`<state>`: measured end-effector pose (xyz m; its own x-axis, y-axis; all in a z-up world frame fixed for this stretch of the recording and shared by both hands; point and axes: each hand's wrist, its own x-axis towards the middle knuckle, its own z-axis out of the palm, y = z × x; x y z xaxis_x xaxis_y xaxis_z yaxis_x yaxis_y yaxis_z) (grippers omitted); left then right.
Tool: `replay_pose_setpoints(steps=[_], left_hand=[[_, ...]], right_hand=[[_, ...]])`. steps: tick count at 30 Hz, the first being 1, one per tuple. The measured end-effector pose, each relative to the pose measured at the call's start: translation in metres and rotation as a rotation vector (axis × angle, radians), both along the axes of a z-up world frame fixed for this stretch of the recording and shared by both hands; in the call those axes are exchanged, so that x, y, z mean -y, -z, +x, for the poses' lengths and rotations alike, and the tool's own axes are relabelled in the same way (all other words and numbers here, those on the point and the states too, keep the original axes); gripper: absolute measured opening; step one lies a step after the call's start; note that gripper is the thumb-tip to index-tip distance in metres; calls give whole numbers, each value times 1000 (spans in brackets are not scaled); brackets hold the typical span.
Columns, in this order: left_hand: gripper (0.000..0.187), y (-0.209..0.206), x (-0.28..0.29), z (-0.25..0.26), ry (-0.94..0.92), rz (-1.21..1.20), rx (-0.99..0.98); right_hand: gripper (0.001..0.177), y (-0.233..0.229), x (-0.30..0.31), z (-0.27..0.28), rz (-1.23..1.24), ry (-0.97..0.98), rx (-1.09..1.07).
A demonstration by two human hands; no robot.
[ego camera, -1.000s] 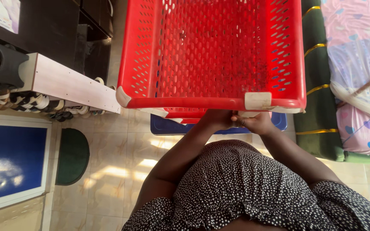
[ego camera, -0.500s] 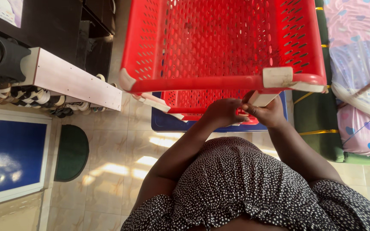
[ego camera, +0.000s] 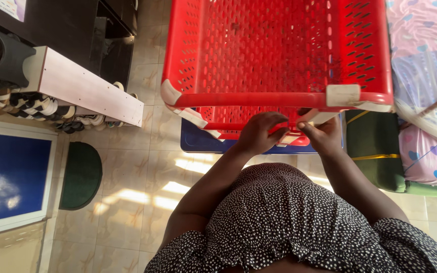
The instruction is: The person assembles a red plastic basket by inserting white plastic rods into the basket's corner sockets. They repeatedly insert and remove the rods to fit them into place, handling the basket and rods by hand.
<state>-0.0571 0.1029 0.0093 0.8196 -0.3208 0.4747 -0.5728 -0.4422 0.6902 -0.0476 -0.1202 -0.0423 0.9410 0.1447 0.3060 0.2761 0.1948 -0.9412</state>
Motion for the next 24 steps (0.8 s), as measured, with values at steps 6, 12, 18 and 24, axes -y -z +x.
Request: replay_pose_setpoints(steps=[6,12,18,24], left_hand=[[16,-13,-58,-22,-148,-88,334],[33,-31,-124,-31,-355,-67,735],[75,-41,-151,-20,-554,-120,781],[87,-72,-180,-9,-319,-82,600]], right_hand=[[71,-26,-36,-21,-39,698,675],[66,-57,-88,-28,-66,720,1075],[67,-37,-141,-40,257,71,81],[54,-58,-156,-37,151,529,421]])
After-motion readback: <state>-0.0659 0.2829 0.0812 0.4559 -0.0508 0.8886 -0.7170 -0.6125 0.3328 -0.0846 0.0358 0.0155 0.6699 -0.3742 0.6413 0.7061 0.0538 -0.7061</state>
